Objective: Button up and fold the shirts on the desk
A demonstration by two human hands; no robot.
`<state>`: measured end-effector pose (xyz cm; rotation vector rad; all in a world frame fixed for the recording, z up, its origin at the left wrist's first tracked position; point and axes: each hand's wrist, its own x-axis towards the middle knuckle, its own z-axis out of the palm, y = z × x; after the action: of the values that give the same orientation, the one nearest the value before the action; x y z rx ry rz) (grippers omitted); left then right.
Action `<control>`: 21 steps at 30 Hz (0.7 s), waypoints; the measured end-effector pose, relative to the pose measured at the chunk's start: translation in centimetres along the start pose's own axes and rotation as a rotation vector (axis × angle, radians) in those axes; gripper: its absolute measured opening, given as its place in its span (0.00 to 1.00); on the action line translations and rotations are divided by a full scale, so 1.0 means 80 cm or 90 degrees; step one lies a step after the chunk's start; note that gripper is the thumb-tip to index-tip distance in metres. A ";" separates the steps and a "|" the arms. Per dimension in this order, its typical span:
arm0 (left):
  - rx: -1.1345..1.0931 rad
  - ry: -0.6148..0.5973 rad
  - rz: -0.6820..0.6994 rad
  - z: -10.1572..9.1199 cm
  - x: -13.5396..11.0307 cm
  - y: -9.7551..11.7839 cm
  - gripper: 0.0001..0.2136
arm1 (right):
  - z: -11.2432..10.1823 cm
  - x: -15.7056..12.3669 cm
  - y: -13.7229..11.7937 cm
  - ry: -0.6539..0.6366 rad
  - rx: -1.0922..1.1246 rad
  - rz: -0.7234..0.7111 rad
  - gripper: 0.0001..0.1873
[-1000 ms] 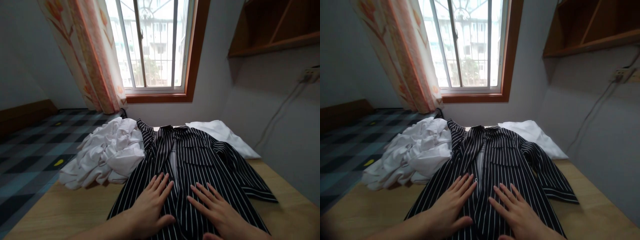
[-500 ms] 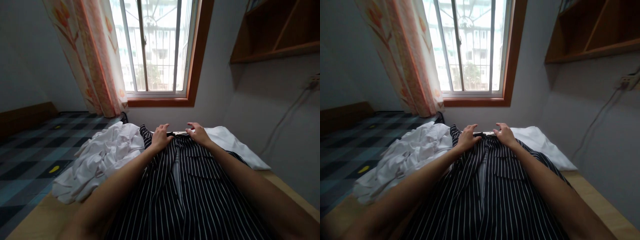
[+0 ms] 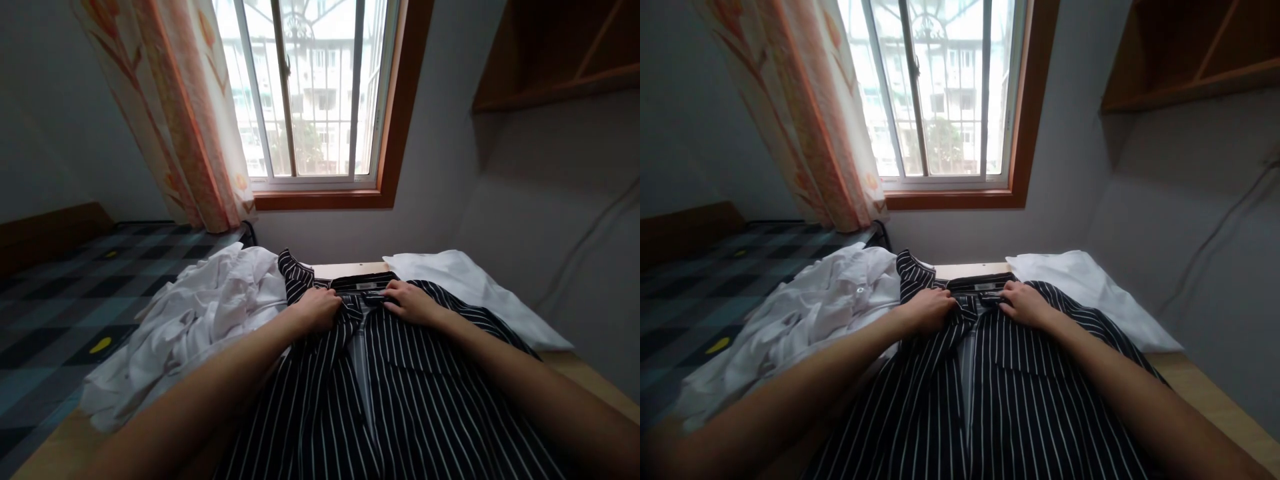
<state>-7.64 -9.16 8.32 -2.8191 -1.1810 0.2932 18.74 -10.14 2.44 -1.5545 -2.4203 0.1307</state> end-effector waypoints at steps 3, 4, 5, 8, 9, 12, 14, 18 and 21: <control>-0.100 -0.038 -0.121 -0.024 0.022 -0.008 0.11 | -0.014 0.004 0.003 0.010 0.074 0.133 0.27; -0.126 -0.005 -0.178 -0.028 0.034 -0.013 0.14 | -0.017 0.011 0.003 0.018 0.080 0.197 0.29; -0.140 0.044 -0.235 -0.030 0.046 -0.017 0.17 | -0.020 0.018 0.003 0.034 0.070 0.263 0.27; -0.147 0.108 -0.352 -0.019 0.080 -0.030 0.25 | -0.021 0.039 0.003 0.102 -0.011 0.442 0.16; -0.154 0.088 -0.367 -0.013 0.088 -0.034 0.25 | -0.021 0.045 0.004 0.111 -0.037 0.481 0.20; -0.177 0.040 -0.380 -0.003 0.098 -0.044 0.16 | -0.022 0.054 0.010 0.058 -0.058 0.503 0.26; -0.165 0.081 -0.380 -0.005 0.097 -0.049 0.13 | -0.029 0.059 0.015 0.033 -0.051 0.489 0.17; -0.143 0.313 -0.412 -0.013 0.099 -0.058 0.16 | -0.051 0.077 0.022 0.224 -0.078 0.425 0.15; -0.200 0.302 -0.450 -0.009 0.108 -0.065 0.12 | -0.056 0.095 0.021 0.236 -0.038 0.376 0.13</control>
<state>-5.21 0.69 8.49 -2.2448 -2.0715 -0.6081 18.44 -2.84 7.69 -2.0625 -1.6535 -0.1132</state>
